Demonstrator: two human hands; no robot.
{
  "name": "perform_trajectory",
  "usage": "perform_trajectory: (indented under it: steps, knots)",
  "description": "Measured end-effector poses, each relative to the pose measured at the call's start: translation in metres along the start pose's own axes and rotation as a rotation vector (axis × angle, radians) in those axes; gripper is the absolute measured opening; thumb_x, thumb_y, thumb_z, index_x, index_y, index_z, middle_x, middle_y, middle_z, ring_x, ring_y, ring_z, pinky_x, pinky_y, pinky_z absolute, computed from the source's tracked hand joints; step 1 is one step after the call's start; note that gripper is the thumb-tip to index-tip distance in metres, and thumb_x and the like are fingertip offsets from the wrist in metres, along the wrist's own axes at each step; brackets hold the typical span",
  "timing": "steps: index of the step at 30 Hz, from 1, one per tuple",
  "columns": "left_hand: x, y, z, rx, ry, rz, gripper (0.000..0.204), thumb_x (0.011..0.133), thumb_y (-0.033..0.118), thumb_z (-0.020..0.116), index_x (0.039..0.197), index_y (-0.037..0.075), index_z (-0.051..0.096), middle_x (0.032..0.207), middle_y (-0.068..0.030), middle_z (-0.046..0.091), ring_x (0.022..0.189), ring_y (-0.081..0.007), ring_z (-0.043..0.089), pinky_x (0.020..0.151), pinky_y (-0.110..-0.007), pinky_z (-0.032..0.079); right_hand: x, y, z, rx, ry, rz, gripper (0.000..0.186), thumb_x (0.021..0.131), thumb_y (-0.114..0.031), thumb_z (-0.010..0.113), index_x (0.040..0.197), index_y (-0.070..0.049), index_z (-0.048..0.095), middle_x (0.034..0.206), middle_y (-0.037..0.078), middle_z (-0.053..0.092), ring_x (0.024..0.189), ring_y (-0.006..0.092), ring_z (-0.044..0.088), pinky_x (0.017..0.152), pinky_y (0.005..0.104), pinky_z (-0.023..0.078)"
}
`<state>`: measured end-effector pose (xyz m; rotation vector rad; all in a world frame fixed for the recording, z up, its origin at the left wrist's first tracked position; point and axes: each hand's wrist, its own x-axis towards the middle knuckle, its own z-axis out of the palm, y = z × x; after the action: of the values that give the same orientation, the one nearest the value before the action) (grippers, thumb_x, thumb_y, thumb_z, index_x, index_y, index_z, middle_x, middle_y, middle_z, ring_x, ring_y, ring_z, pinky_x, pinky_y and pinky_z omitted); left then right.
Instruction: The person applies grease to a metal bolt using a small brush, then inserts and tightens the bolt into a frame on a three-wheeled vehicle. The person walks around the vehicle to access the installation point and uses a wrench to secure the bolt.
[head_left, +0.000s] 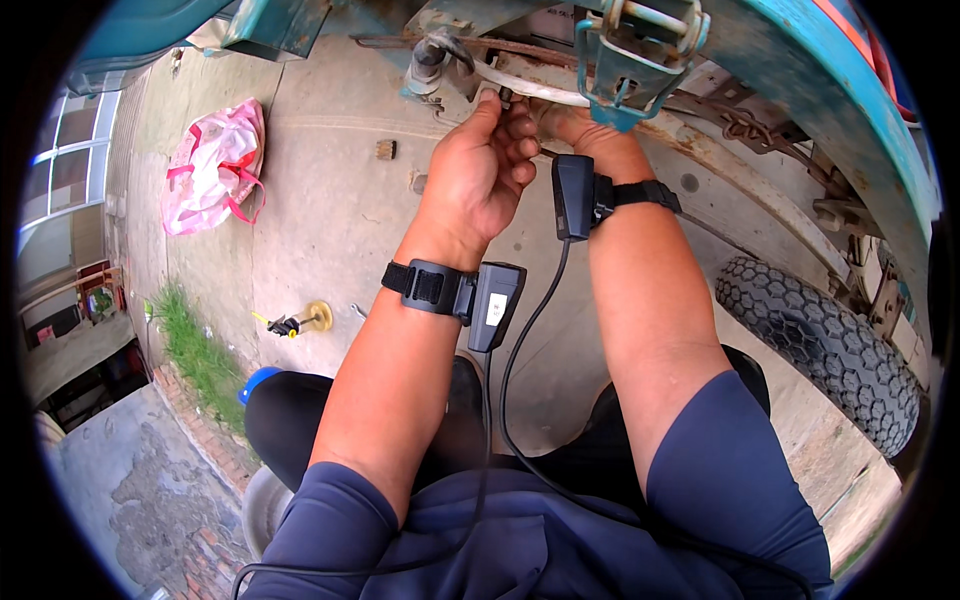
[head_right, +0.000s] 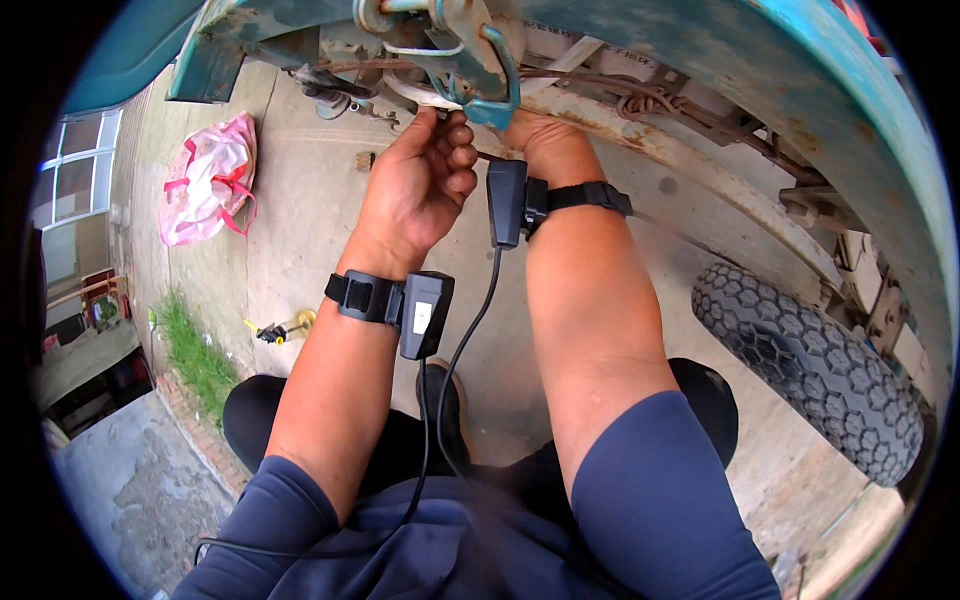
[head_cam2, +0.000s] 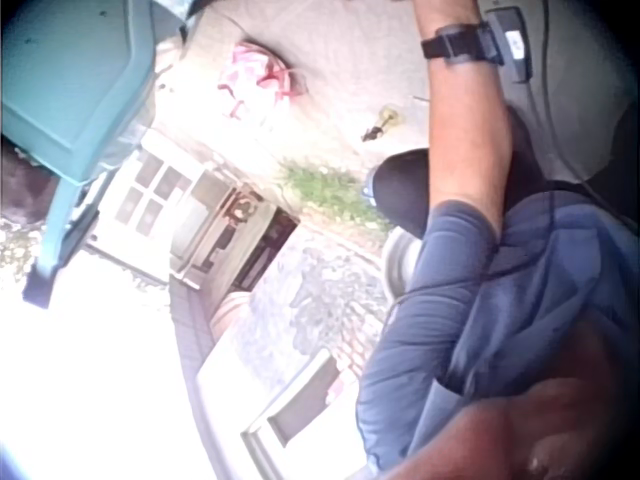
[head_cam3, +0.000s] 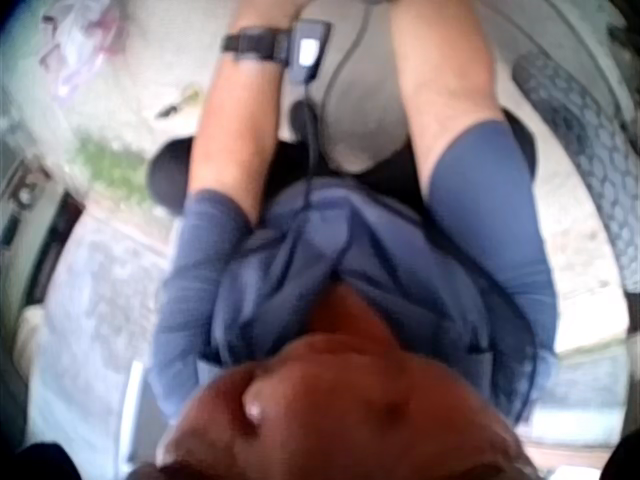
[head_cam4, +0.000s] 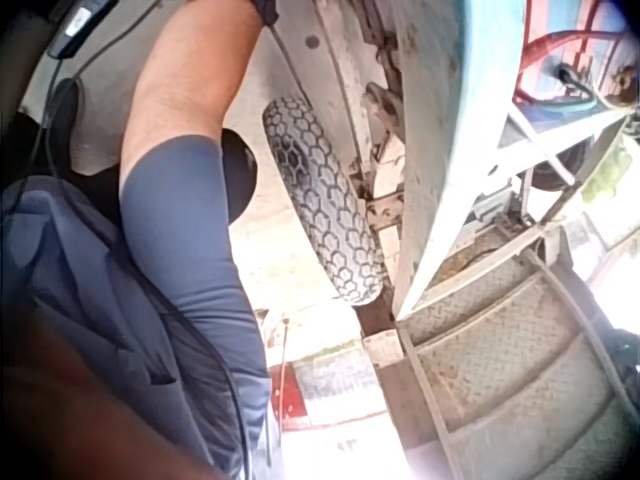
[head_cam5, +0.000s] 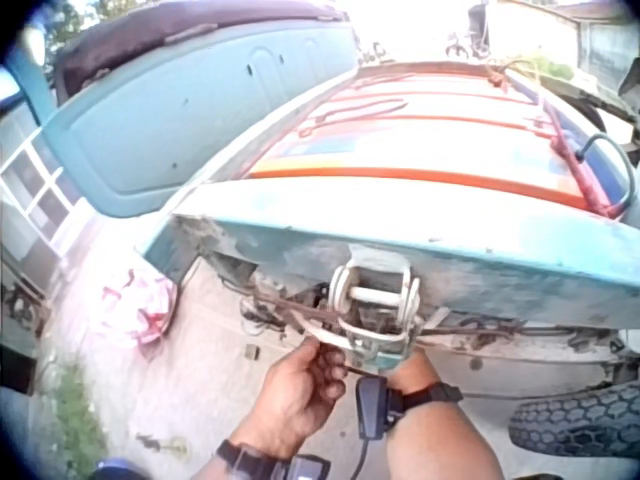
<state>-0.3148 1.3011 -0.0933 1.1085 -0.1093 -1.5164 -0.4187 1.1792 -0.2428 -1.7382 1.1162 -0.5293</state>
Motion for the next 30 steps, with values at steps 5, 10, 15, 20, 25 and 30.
perform_trajectory:
  steps: [5,10,15,20,25,30]
  knots:
    - [0.004,-0.007,0.004,0.233,0.061,0.213,0.023,0.1,0.028,0.055,0.1,0.005,0.058,0.083,-0.0021,0.061,0.069,-0.0118,0.055,0.056,-0.023,0.04,0.016,0.041,0.017,-0.034,-0.124,0.089,0.047,0.09,-0.045,0.054,0.117,-0.008,0.061,0.117,0.015,0.065,0.103,0.032,0.063,0.088,0.04,0.048]
    - [0.007,-0.016,0.007,0.537,0.203,0.406,0.027,0.098,0.031,0.057,0.103,0.005,0.059,0.085,-0.0037,0.064,0.07,-0.0131,0.06,0.057,-0.024,0.043,0.025,0.056,0.022,-0.134,-0.125,0.034,0.046,0.091,-0.046,0.052,0.118,-0.01,0.061,0.118,0.014,0.065,0.107,0.0327,0.062,0.089,0.0393,0.048]
    - [-0.002,0.0,-0.004,0.193,0.021,0.081,0.03,0.099,0.034,0.055,0.105,0.005,0.059,0.087,-0.0046,0.065,0.074,-0.013,0.061,0.059,-0.025,0.043,0.003,0.024,0.014,-0.058,-0.031,-0.029,0.046,0.092,-0.046,0.052,0.118,-0.01,0.061,0.118,0.014,0.065,0.107,0.0326,0.062,0.089,0.0392,0.048]
    - [0.006,-0.007,-0.002,0.32,0.063,0.253,0.023,0.097,0.027,0.061,0.102,0.005,0.058,0.088,-0.0035,0.065,0.074,-0.0119,0.061,0.059,-0.024,0.043,-0.008,0.012,0.003,-0.046,0.038,-0.089,0.045,0.092,-0.046,0.051,0.119,-0.01,0.061,0.118,0.013,0.065,0.108,0.0325,0.061,0.089,0.039,0.048]
    - [0.001,-0.01,0.007,0.377,0.164,0.292,0.021,0.095,0.025,0.063,0.102,0.005,0.057,0.087,-0.0031,0.065,0.073,-0.0118,0.06,0.059,-0.024,0.043,-0.022,-0.005,-0.004,0.061,0.11,-0.12,0.035,0.09,-0.033,0.058,0.115,-0.009,0.064,0.111,0.01,0.067,0.101,0.0272,0.062,0.085,0.0372,0.049]
    - [-0.002,-0.005,0.002,0.102,0.016,0.055,0.026,0.096,0.027,0.062,0.101,0.002,0.057,0.084,-0.0042,0.064,0.069,-0.0116,0.059,0.057,-0.024,0.042,-0.023,0.0,-0.002,0.06,0.118,-0.085,0.036,0.09,-0.034,0.058,0.115,-0.009,0.064,0.111,0.011,0.067,0.101,0.0281,0.062,0.085,0.0378,0.049]
